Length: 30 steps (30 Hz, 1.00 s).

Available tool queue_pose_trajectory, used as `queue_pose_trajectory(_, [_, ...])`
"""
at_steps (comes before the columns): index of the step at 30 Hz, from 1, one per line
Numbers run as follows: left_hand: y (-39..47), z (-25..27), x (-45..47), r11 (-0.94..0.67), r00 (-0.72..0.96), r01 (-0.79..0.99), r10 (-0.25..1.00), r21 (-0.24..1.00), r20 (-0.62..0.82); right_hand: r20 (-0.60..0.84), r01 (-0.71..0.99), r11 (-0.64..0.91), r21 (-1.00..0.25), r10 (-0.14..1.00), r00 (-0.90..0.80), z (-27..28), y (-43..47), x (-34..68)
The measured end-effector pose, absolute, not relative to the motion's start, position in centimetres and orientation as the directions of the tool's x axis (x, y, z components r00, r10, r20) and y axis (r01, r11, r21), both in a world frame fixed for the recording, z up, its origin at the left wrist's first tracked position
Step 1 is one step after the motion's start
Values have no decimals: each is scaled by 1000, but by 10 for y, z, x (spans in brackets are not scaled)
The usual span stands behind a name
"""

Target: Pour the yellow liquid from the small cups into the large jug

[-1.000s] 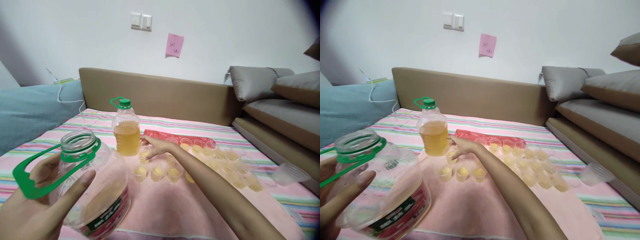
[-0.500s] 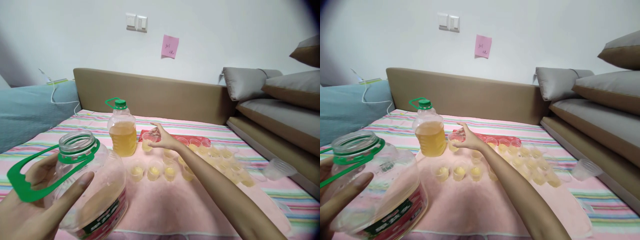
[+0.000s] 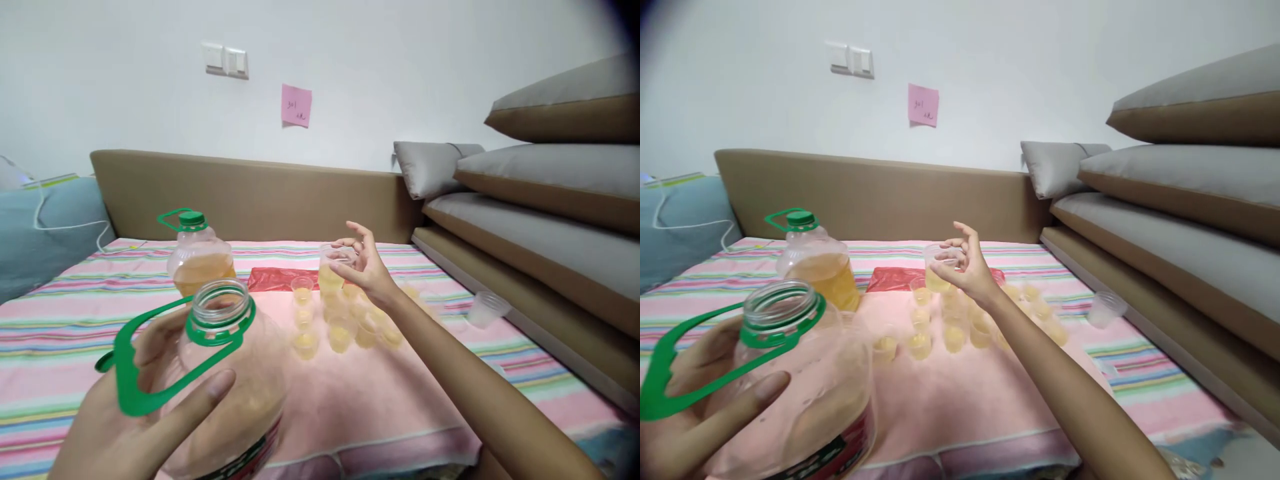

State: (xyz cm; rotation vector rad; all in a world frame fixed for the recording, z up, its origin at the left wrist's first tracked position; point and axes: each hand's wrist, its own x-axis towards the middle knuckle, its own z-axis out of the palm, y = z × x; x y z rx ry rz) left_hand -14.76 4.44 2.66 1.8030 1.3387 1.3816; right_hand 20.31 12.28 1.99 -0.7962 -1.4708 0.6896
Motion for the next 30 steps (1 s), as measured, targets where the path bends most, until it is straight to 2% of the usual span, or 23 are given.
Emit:
queue_pose_trajectory(5, [52, 25, -104, -492, 235, 184, 862, 851, 448, 569, 37, 569, -822, 816, 103, 31, 93, 230])
queue_pose_trajectory(9, [50, 27, -65, -524, 309, 59, 819, 850, 484, 545, -15, 552, -834, 827, 135, 41, 73, 247])
queue_pose_trajectory(12, [51, 28, -41, -511, 305, 20, 821, 859, 482, 527, -25, 535, -844, 839, 136, 50, 64, 253])
queue_pose_trajectory(19, [66, 15, -22, -466, 277, -21, 848, 885, 453, 572, 122, 560, -820, 813, 113, 74, 64, 253])
queue_pose_trajectory(25, [71, 11, -26, -436, 247, -67, 864, 897, 438, 612, 192, 602, -775, 791, -10, 90, 65, 240])
queue_pose_trajectory(30, [71, 14, -26, -440, 269, -34, 861, 897, 432, 617, 233, 619, -750, 782, -90, 93, 68, 220])
